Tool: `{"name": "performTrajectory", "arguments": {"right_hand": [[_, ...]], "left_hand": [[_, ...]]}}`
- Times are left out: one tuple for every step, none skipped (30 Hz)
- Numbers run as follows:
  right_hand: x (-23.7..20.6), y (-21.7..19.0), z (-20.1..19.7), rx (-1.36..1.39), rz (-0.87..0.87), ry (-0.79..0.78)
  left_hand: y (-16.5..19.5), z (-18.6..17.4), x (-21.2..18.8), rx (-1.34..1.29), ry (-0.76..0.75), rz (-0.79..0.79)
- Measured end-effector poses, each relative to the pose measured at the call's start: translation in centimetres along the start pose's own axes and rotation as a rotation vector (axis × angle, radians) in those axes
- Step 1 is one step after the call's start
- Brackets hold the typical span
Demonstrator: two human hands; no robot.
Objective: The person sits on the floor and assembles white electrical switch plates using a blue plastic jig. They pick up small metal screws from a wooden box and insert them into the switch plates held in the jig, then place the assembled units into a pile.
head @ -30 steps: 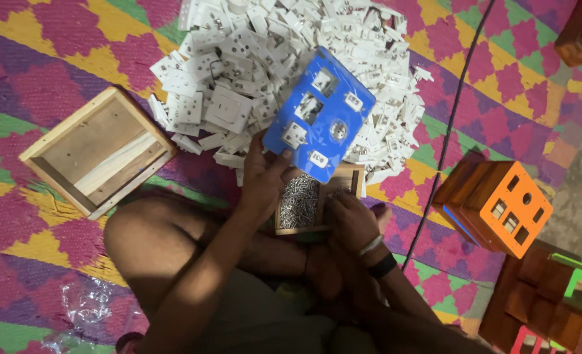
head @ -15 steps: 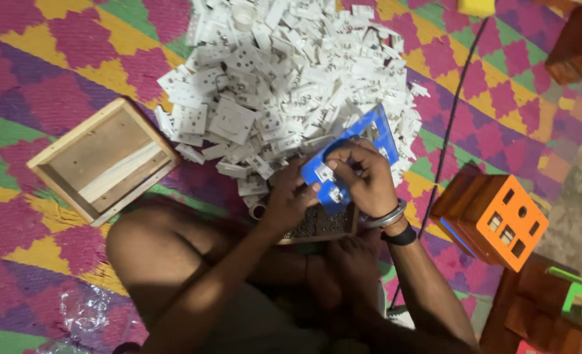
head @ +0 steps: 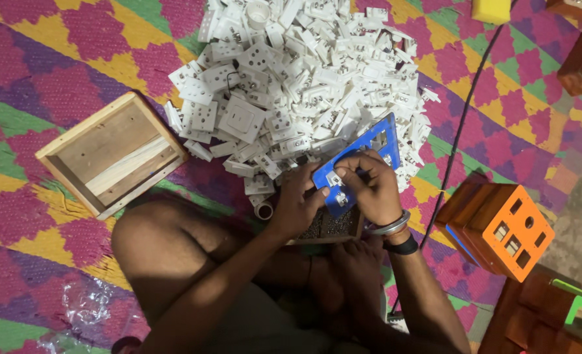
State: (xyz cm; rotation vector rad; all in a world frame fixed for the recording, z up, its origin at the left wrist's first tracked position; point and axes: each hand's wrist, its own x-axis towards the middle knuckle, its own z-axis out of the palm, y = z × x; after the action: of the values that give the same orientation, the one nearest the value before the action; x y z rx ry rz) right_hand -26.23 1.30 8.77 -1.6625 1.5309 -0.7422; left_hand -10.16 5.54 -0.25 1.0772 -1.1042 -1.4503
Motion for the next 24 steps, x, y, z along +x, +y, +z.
{"name": "performTrajectory", "arguments": {"right_hand": [[0.0,-0.3,0.3,-0.022,-0.011,0.019],[0.0,-0.6,0.5,-0.045,-0.023,0.041],[-0.3,-1.1,0.9,-0.078,0.003,0.079],[-0.7,-1.6,1.3,-0.111,0.029,0.119],[-0.9,-2.0,1.6,-0.145,0.053,0.16],[-1.1,-2.5,1.8,-0.214,-0.054,0.194],[-1.4,-2.9,2.0,-0.283,-0.158,0.225],[-1.6,-3.2,2.1,-0.353,-0.261,0.254],[-1.6,-3.5,2.1,-0.358,-0.269,0.252],[-1.7,-3.6,2.2,-0.362,-0.277,0.25],[-1.8,-3.7,2.1,-0.366,-0.287,0.247],[-1.6,-3.6,2.1,-0.371,-0.289,0.252],[-1.6,-3.5,2.1,-0.377,-0.289,0.255],[-1.5,-3.2,2.2,-0.381,-0.291,0.258],[-1.3,-2.9,2.3,-0.344,-0.253,0.28],[-1.2,-2.5,2.3,-0.308,-0.215,0.301],[-1.0,-2.1,2.5,-0.27,-0.175,0.321],[-0.9,-1.7,2.7,-0.11,-0.037,0.328],[-0.8,-1.2,2.7,0.049,0.099,0.334],[-0.7,-0.8,2.7,0.21,0.234,0.337],[-0.8,-0.4,2.6,0.143,0.126,0.301],[-1.1,-0.1,2.4,0.076,0.02,0.263],[-1.3,0.2,2.3,0.005,-0.084,0.225],[-1.3,0.5,2.3,0.072,-0.053,0.255]], "left_hand": [[0.2,-0.1,0.0,-0.025,-0.013,0.001],[0.4,-0.2,0.1,-0.05,-0.028,0.002],[0.6,-0.2,0.1,-0.076,-0.046,0.003],[0.8,-0.2,0.1,-0.105,-0.047,-0.045],[1.0,-0.1,0.1,-0.133,-0.047,-0.09],[1.2,-0.1,0.2,-0.16,-0.046,-0.135],[1.3,-0.1,0.2,-0.178,-0.056,-0.108],[1.5,-0.1,0.2,-0.196,-0.067,-0.082],[1.6,-0.1,0.2,-0.215,-0.078,-0.055],[1.7,-0.1,0.1,-0.202,-0.08,-0.053],[1.7,-0.1,0.1,-0.189,-0.081,-0.051],[1.7,0.0,0.0,-0.177,-0.079,-0.048],[1.6,0.1,-0.1,-0.186,-0.086,-0.031],[1.6,0.2,-0.1,-0.194,-0.093,-0.012],[1.5,0.3,-0.2,-0.201,-0.1,0.007],[1.4,0.4,-0.2,-0.025,-0.048,0.026],[1.3,0.4,-0.3,0.153,0.003,0.041],[1.2,0.5,-0.4,0.329,0.052,0.055],[1.2,0.5,-0.4,0.18,0.012,0.014],[1.1,0.5,-0.4,0.033,-0.027,-0.026],[1.1,0.5,-0.3,-0.111,-0.065,-0.066],[1.0,0.4,-0.3,-0.091,-0.048,-0.012],[1.0,0.5,-0.3,-0.075,-0.033,0.041],[1.0,0.5,-0.4,-0.06,-0.018,0.094]]}}
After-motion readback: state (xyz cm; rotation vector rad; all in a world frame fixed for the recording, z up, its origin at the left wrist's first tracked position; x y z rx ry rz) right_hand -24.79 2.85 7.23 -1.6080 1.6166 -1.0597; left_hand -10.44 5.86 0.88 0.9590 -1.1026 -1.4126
